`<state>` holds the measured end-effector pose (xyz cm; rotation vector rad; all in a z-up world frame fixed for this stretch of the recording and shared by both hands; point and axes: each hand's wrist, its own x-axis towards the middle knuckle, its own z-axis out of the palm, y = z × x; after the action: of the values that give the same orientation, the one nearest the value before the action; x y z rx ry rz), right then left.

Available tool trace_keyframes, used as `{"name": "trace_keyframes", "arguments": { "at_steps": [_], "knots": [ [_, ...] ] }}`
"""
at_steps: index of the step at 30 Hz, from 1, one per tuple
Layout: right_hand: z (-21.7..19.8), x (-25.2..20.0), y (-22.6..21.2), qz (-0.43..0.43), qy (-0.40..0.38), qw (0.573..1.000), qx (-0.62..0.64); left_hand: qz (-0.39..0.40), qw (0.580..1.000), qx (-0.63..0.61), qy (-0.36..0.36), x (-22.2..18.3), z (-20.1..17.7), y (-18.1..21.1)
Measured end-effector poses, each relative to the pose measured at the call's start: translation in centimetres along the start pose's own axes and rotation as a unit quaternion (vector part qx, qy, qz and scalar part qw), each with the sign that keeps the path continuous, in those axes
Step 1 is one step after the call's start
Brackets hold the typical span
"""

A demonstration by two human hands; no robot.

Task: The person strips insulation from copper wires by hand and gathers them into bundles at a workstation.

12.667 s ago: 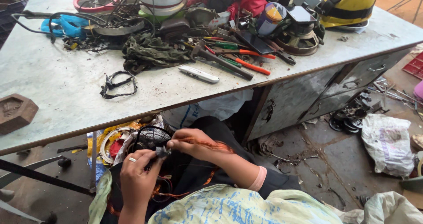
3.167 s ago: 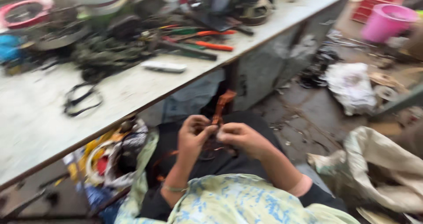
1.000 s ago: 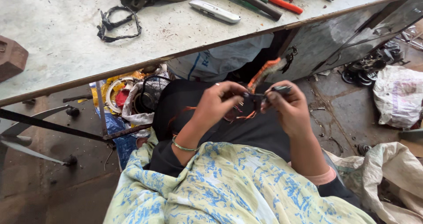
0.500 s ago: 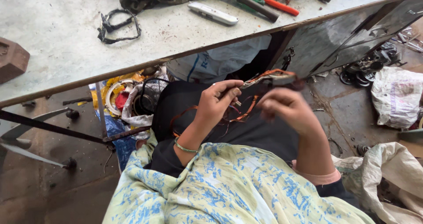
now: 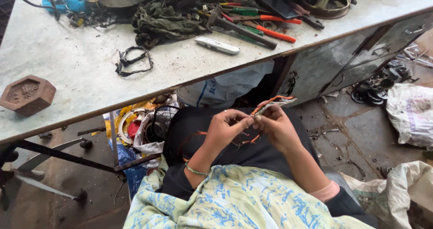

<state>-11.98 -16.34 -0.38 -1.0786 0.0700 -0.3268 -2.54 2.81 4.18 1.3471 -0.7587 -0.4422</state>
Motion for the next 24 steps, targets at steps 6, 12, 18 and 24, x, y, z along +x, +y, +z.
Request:
{"name": "trace_keyframes", "arguments": {
  "at_steps": [6, 12, 18, 24],
  "knots": [
    [2.7, -0.6, -0.1, 0.06, -0.027, 0.993, 0.097, -0.016, 0.996, -0.065, 0.059, 0.5, -0.9, -0.4],
    [5.5, -1.4, -3.0, 0.077, 0.0, 0.992, 0.104, -0.048, 0.992, -0.113, -0.025, 0.1, -0.7, -0.7],
    [3.4, -0.9, -1.0, 0.076, 0.024, 0.992, 0.096, -0.088, 0.981, -0.171, 0.005, 0.1, -0.9, -0.8],
    [4.9, -1.4, -1.8, -0.004, -0.055, 0.978, -0.202, -0.102, 0.938, -0.317, 0.092, 0.1, -2.0, -1.4]
  ]
}}
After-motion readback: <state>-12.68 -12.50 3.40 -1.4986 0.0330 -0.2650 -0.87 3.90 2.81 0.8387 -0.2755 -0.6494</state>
